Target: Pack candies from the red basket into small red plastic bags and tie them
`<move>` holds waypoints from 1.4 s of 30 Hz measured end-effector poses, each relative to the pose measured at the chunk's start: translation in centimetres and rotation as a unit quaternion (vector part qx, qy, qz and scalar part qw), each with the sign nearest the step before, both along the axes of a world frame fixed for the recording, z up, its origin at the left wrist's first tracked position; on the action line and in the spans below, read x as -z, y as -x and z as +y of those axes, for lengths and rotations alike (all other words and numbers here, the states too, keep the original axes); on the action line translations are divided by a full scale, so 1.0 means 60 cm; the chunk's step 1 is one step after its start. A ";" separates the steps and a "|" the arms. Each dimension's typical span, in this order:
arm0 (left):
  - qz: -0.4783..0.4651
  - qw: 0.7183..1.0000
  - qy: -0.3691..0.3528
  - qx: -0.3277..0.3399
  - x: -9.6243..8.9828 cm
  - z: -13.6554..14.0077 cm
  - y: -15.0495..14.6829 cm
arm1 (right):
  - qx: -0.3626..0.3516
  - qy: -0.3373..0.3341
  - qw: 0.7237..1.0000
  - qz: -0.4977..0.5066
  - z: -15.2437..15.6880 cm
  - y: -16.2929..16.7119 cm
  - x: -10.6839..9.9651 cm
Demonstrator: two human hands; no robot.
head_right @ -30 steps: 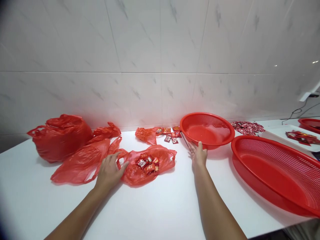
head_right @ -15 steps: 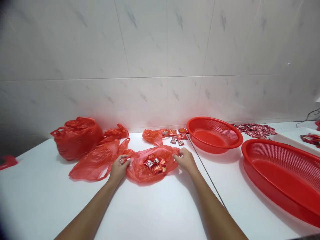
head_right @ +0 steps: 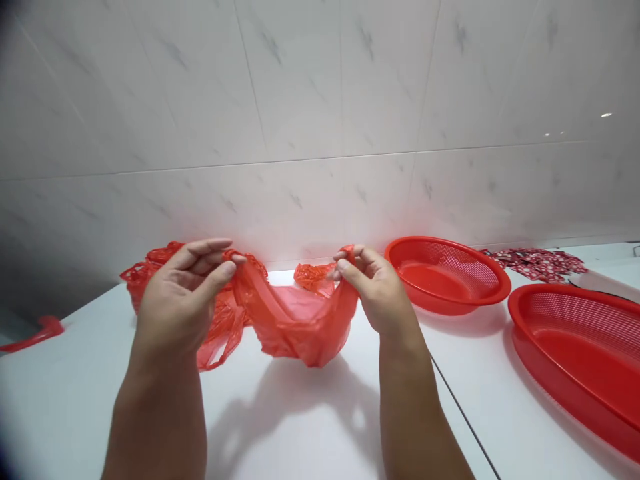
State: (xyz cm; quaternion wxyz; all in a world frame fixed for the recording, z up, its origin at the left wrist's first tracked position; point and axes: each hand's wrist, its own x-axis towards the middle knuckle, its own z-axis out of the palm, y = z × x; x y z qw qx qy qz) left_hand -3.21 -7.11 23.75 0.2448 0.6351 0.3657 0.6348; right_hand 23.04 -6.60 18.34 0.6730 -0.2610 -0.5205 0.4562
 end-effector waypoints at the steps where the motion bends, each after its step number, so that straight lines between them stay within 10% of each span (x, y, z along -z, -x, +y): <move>1: 0.032 0.999 0.004 -0.008 0.003 -0.011 -0.009 | -0.025 0.006 0.999 -0.040 -0.005 0.002 0.001; 10: 0.171 0.981 -0.004 0.093 0.047 0.001 -0.060 | -0.169 0.031 0.913 -0.370 -0.014 0.070 -0.002; 16: 0.275 0.943 0.127 0.136 0.048 0.021 -0.050 | -0.156 0.066 0.934 -0.316 0.005 0.047 0.007; 29: 0.288 0.937 0.124 0.152 0.068 0.026 -0.056 | -0.185 0.138 0.960 -0.161 0.045 0.033 0.039; 35: 0.213 0.899 0.223 0.312 0.093 0.055 -0.081 | -0.257 0.013 0.945 -0.205 0.033 0.005 0.022; 42: 0.165 0.900 0.253 0.314 0.075 0.062 -0.070 | 0.000 -0.134 0.924 -0.359 0.032 0.006 0.020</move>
